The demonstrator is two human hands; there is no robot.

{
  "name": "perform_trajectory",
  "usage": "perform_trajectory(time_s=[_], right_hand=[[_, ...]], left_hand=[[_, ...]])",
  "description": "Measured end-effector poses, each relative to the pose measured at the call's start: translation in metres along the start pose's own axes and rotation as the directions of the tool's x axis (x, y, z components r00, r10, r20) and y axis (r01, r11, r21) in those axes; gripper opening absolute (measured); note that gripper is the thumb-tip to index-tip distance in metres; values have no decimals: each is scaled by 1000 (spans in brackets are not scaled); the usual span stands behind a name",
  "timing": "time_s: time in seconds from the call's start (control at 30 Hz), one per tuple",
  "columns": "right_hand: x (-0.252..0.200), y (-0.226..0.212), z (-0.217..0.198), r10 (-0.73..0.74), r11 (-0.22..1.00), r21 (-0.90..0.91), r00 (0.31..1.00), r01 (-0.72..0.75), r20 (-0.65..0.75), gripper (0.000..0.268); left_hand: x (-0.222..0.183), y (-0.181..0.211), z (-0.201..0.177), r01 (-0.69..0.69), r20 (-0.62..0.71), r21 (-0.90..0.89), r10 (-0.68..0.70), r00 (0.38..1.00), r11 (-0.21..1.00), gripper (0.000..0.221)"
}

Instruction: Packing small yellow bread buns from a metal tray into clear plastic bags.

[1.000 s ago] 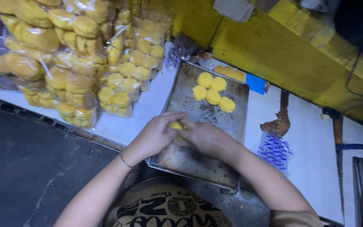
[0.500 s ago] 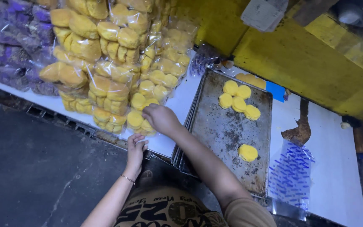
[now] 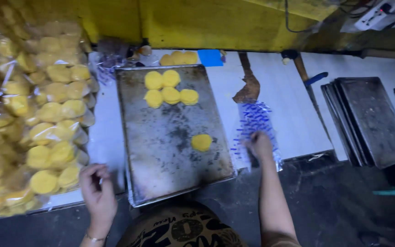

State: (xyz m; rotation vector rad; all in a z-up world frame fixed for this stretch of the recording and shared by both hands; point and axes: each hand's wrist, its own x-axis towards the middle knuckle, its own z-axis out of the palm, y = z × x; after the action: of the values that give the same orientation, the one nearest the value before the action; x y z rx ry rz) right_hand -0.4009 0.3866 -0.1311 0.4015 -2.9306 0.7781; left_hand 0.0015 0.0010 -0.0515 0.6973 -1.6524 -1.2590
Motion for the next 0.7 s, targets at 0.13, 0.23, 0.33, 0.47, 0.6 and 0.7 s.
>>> perform_trajectory(time_s=[0.13, 0.23, 0.33, 0.47, 0.6, 0.7], right_hand=[[-2, 34, 20, -85, 996, -1, 995, 85, 45, 31], [2, 11, 0, 22, 996, 91, 999, -19, -30, 28], [2, -39, -27, 36, 955, 294, 977, 28, -212, 20], [-14, -97, -46, -60, 874, 409, 894, 262, -444, 22], [-20, -113, -62, -269, 805, 332, 801, 492, -535, 29], [-25, -123, -83, -376, 601, 647, 880, 469, -289, 90]], left_hand=[[2, 34, 93, -53, 315, -128, 91, 945, 990, 21], [-16, 56, 176, 182, 583, -165, -53, 811, 969, 34], [-49, 33, 271, 507, 766, -144, -228, 601, 850, 48], [-46, 90, 317, 819, 780, -249, -395, 486, 516, 100], [-33, 81, 321, 523, 572, -361, -259, 778, 772, 20], [-17, 73, 297, -439, 568, -77, 401, 719, 895, 20]])
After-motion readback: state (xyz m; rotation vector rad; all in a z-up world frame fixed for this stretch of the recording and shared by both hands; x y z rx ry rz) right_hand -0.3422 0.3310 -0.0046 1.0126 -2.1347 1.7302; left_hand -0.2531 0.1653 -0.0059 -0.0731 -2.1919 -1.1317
